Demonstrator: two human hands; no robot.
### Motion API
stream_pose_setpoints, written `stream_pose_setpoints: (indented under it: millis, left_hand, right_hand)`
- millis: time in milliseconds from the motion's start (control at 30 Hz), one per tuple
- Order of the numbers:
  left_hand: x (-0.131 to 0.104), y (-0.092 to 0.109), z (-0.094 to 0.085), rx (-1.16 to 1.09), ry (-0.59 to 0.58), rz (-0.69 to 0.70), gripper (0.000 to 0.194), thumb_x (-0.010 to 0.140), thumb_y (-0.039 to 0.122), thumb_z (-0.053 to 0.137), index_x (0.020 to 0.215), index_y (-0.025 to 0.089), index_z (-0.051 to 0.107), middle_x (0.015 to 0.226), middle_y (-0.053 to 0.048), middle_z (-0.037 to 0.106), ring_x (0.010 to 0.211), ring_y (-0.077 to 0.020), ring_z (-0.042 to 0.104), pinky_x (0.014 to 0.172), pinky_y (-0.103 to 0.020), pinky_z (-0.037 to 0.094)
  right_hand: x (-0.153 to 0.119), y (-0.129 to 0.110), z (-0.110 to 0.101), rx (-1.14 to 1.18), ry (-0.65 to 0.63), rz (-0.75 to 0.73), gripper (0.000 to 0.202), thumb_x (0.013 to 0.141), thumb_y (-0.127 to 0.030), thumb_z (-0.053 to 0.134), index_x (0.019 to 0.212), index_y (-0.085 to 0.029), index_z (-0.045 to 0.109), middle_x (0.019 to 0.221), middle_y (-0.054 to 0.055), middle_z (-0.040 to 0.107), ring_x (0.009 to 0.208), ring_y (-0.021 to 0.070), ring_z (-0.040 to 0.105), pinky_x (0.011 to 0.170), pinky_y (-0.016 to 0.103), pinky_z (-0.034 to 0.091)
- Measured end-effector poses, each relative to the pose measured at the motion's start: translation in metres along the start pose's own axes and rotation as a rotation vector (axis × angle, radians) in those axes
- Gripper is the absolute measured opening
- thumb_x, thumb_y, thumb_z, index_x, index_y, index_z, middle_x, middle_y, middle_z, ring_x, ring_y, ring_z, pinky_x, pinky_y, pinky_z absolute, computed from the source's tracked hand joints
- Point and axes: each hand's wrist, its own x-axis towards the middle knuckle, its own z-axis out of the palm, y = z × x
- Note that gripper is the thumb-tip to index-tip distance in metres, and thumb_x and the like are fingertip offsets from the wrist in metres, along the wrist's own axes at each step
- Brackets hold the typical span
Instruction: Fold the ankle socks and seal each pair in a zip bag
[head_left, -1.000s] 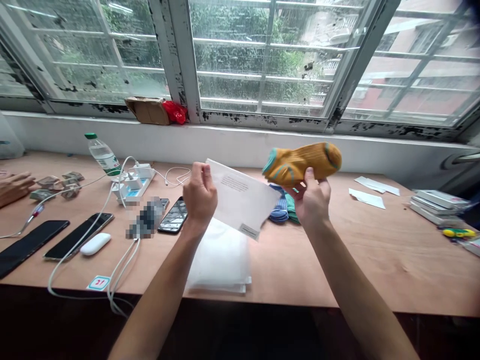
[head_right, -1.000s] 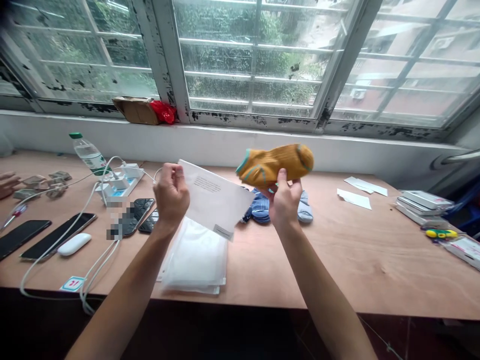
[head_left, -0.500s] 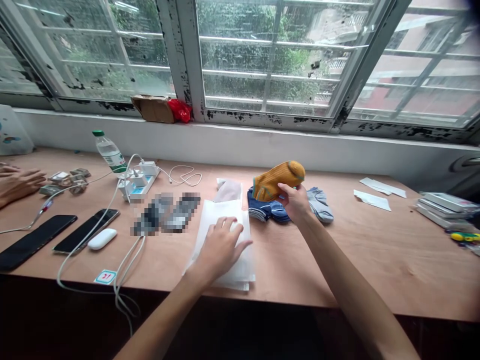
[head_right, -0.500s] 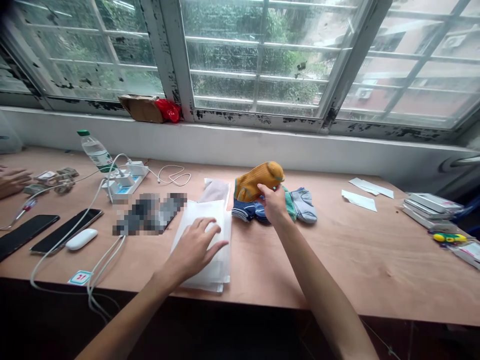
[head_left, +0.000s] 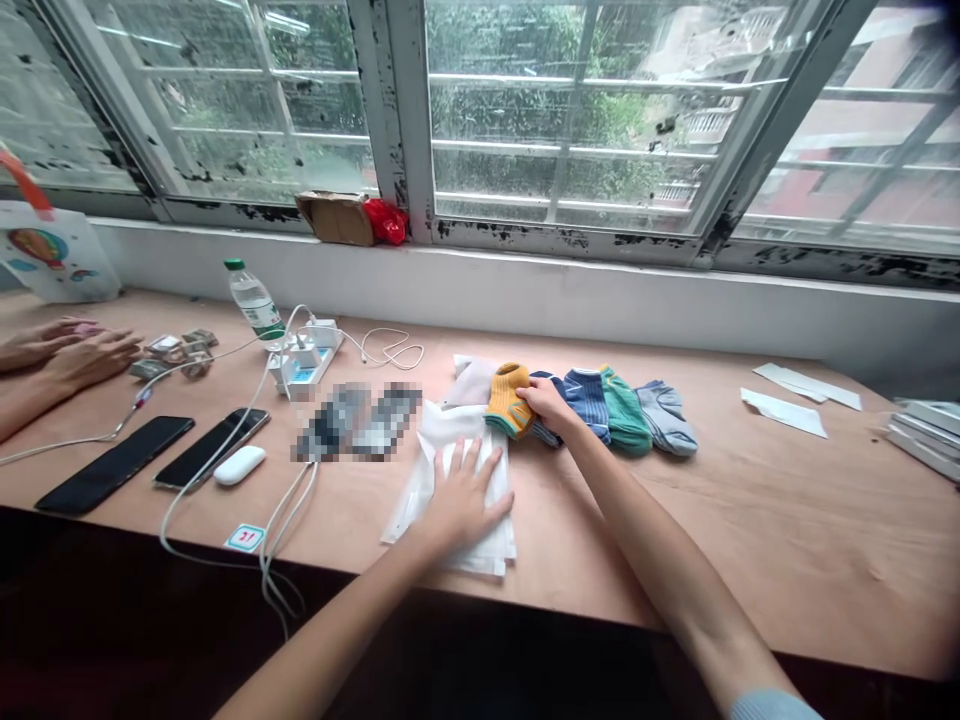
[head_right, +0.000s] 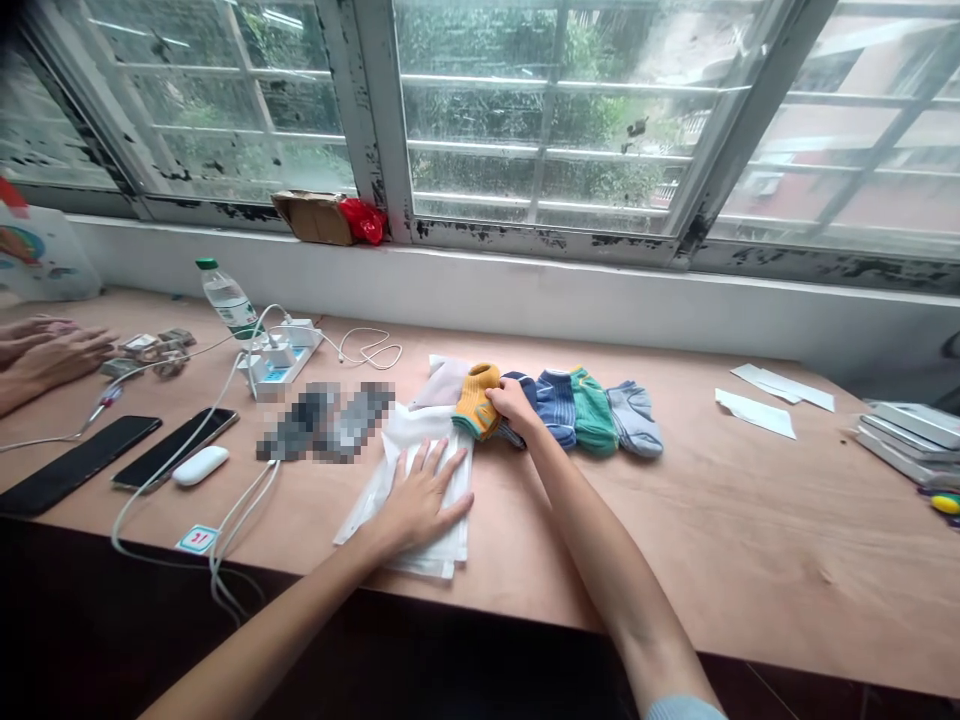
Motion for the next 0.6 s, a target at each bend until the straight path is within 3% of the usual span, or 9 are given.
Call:
stream_pose_setpoints:
  millis: [100, 200, 267, 400, 433, 500, 567, 600]
  left_hand:
    - [0.004, 0.002, -0.011, 0.007, -0.058, 0.008, 0.07, 0.088, 0.064, 0.038, 0.146, 0.027, 0.033, 0.156, -0.014, 0.025, 0.144, -0.0406, 0.018, 0.109, -0.067, 0.016]
    - [0.017, 0.012, -0.031, 0.024, -0.064, 0.033, 0.062, 0.089, 0.064, 0.035, 0.131, 0.021, 0.051, 0.137, -0.018, 0.049, 0.128, -0.0396, 0.042, 0.098, -0.059, 0.037]
    - [0.035, 0.018, -0.048, 0.022, 0.009, 0.017, 0.055, 0.093, 0.059, 0.029, 0.118, 0.018, 0.057, 0.121, -0.017, 0.057, 0.117, -0.0357, 0.05, 0.093, -0.051, 0.043]
    - [0.088, 0.005, -0.073, 0.031, 0.175, -0.185, 0.046, 0.094, 0.047, 0.036, 0.124, 0.014, 0.05, 0.127, -0.022, 0.054, 0.123, -0.0368, 0.046, 0.096, -0.051, 0.04]
    - [0.101, -0.004, -0.075, 0.026, 0.172, -0.271, 0.05, 0.092, 0.046, 0.04, 0.127, 0.012, 0.047, 0.13, -0.024, 0.052, 0.124, -0.0382, 0.046, 0.096, -0.052, 0.039]
    - [0.124, -0.022, -0.074, -0.039, 0.108, -0.411, 0.057, 0.088, 0.047, 0.049, 0.131, 0.009, 0.042, 0.132, -0.027, 0.05, 0.124, -0.0398, 0.047, 0.096, -0.05, 0.04]
    - [0.139, -0.038, -0.069, -0.094, 0.042, -0.45, 0.056, 0.085, 0.04, 0.054, 0.13, 0.008, 0.043, 0.127, -0.028, 0.056, 0.119, -0.0373, 0.054, 0.093, -0.045, 0.043]
    - [0.143, -0.044, -0.067, -0.102, 0.035, -0.451, 0.053, 0.085, 0.037, 0.054, 0.128, 0.009, 0.044, 0.125, -0.027, 0.057, 0.118, -0.0361, 0.056, 0.092, -0.044, 0.044]
  right_hand:
    - [0.002, 0.004, -0.017, -0.195, 0.06, -0.046, 0.009, 0.071, -0.013, 0.057, 0.076, -0.015, 0.063, 0.075, 0.005, 0.069, 0.074, 0.0186, 0.066, 0.067, 0.026, 0.052]
    - [0.003, 0.002, -0.025, -0.38, 0.158, -0.094, 0.012, 0.07, -0.015, 0.06, 0.081, -0.015, 0.065, 0.082, 0.007, 0.07, 0.085, 0.0216, 0.065, 0.079, 0.029, 0.049]
    - [0.0, -0.001, -0.023, -0.464, 0.224, -0.135, 0.023, 0.072, -0.017, 0.061, 0.094, -0.014, 0.066, 0.098, 0.011, 0.069, 0.099, 0.024, 0.062, 0.09, 0.033, 0.045]
    - [-0.018, -0.008, -0.011, -0.841, 0.34, -0.391, 0.05, 0.086, -0.032, 0.054, 0.132, -0.012, 0.05, 0.133, 0.02, 0.052, 0.124, 0.0308, 0.047, 0.101, 0.043, 0.038]
    - [-0.025, -0.007, -0.007, -0.95, 0.313, -0.445, 0.053, 0.089, -0.039, 0.051, 0.135, -0.014, 0.048, 0.136, 0.02, 0.05, 0.126, 0.0323, 0.044, 0.101, 0.045, 0.038]
    - [-0.037, -0.004, 0.0, -1.114, 0.092, -0.478, 0.056, 0.091, -0.052, 0.045, 0.136, -0.018, 0.048, 0.134, 0.017, 0.053, 0.125, 0.0328, 0.045, 0.1, 0.046, 0.039]
    - [-0.047, 0.003, 0.005, -1.247, -0.08, -0.482, 0.052, 0.093, -0.051, 0.04, 0.135, -0.021, 0.05, 0.134, 0.015, 0.054, 0.125, 0.0328, 0.045, 0.097, 0.046, 0.041]
    - [-0.049, 0.007, 0.006, -1.3, -0.1, -0.487, 0.05, 0.095, -0.048, 0.038, 0.135, -0.022, 0.049, 0.137, 0.015, 0.052, 0.127, 0.0334, 0.043, 0.097, 0.046, 0.04]
